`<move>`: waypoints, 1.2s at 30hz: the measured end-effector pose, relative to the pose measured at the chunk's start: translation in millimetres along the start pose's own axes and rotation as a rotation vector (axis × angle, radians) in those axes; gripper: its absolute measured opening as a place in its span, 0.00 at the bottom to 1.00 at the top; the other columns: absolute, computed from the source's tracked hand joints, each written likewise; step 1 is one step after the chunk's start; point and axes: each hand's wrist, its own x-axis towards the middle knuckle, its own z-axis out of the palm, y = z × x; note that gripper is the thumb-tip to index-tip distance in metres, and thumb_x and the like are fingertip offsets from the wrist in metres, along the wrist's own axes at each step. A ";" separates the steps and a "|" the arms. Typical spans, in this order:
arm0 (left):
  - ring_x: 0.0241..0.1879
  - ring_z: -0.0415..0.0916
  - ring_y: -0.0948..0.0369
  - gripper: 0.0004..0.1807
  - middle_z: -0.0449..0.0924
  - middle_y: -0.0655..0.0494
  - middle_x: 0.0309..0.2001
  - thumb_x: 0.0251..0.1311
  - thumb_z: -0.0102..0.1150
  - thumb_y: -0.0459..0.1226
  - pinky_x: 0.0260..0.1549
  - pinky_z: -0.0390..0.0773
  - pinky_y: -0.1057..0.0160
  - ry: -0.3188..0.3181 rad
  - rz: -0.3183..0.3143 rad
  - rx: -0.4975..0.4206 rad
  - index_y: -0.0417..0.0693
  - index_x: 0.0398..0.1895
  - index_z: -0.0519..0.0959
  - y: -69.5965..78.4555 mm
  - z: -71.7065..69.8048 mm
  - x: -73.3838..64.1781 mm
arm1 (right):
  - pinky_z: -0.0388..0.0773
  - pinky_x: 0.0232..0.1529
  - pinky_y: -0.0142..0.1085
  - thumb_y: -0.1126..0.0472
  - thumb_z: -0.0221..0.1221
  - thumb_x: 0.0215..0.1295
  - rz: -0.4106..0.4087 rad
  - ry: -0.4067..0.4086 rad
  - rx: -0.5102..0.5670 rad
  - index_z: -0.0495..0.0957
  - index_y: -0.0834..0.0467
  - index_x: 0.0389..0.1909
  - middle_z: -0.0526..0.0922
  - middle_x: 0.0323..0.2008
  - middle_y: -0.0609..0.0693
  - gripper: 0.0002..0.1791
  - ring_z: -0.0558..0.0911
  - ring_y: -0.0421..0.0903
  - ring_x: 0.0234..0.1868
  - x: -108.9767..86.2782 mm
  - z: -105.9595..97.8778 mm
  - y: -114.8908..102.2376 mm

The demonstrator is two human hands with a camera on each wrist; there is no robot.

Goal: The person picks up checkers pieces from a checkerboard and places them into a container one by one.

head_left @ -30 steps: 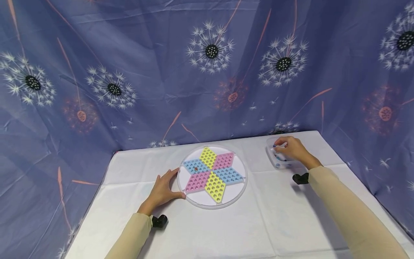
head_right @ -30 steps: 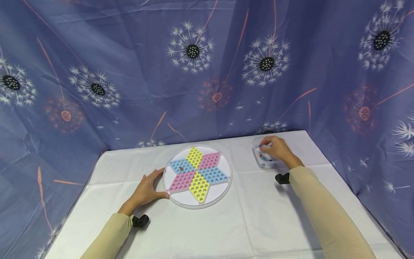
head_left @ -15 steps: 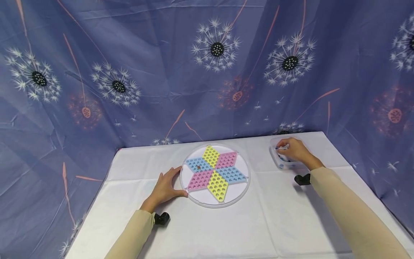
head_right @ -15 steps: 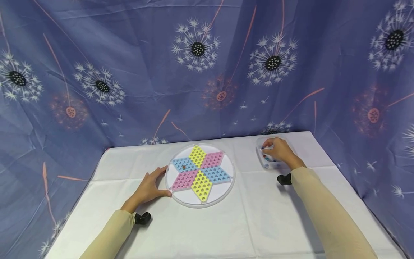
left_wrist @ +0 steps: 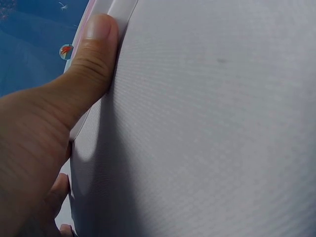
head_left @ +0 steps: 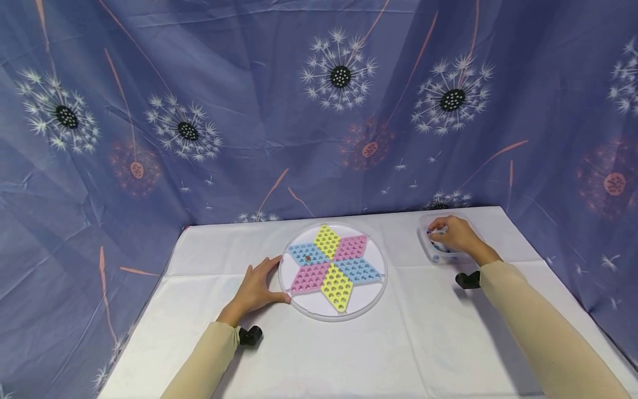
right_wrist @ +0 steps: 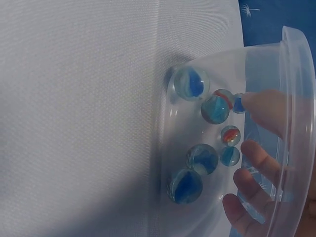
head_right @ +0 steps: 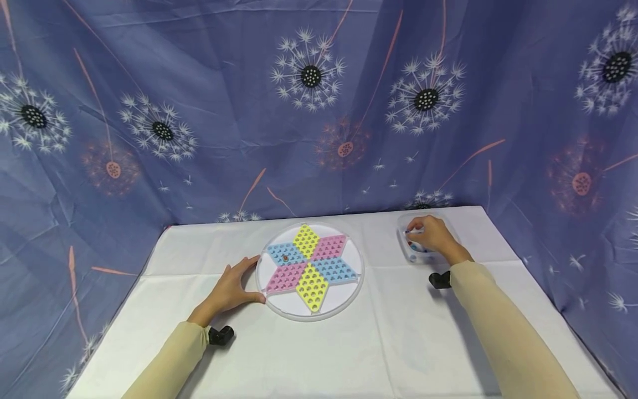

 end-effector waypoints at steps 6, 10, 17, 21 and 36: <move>0.74 0.51 0.46 0.64 0.62 0.50 0.72 0.29 0.79 0.61 0.70 0.35 0.36 0.000 -0.002 -0.012 0.53 0.75 0.60 -0.3 -0.5 0.5 | 0.77 0.35 0.48 0.55 0.64 0.63 0.012 0.000 0.001 0.82 0.56 0.48 0.80 0.48 0.65 0.15 0.78 0.53 0.36 -0.4 1.0 1.0; 0.73 0.51 0.45 0.64 0.63 0.49 0.72 0.29 0.79 0.61 0.70 0.36 0.35 0.000 0.000 -0.006 0.53 0.75 0.60 -0.6 -0.2 0.8 | 0.77 0.37 0.49 0.55 0.63 0.64 0.013 -0.002 0.006 0.82 0.56 0.48 0.80 0.48 0.65 0.15 0.78 0.55 0.38 -1.3 0.6 0.6; 0.74 0.50 0.46 0.65 0.62 0.50 0.72 0.29 0.78 0.61 0.70 0.35 0.35 -0.007 -0.002 -0.001 0.54 0.75 0.59 1.2 -0.9 0.7 | 0.77 0.40 0.53 0.54 0.63 0.64 0.011 0.002 0.015 0.82 0.57 0.48 0.80 0.48 0.65 0.15 0.79 0.59 0.42 -3.5 -0.8 -2.9; 0.74 0.51 0.46 0.64 0.62 0.49 0.72 0.28 0.78 0.61 0.70 0.36 0.35 -0.005 -0.005 0.004 0.54 0.75 0.60 1.8 -1.4 0.3 | 0.77 0.40 0.54 0.55 0.63 0.64 -0.004 0.009 0.020 0.83 0.57 0.48 0.80 0.47 0.65 0.14 0.79 0.59 0.41 -3.4 -1.6 -3.3; 0.73 0.51 0.44 0.64 0.63 0.48 0.71 0.29 0.78 0.61 0.70 0.36 0.34 -0.002 0.011 -0.006 0.52 0.75 0.60 1.6 -2.6 -0.4 | 0.76 0.44 0.58 0.56 0.61 0.66 -0.017 0.071 0.023 0.82 0.57 0.50 0.80 0.47 0.64 0.14 0.78 0.64 0.47 2.6 -4.5 -15.8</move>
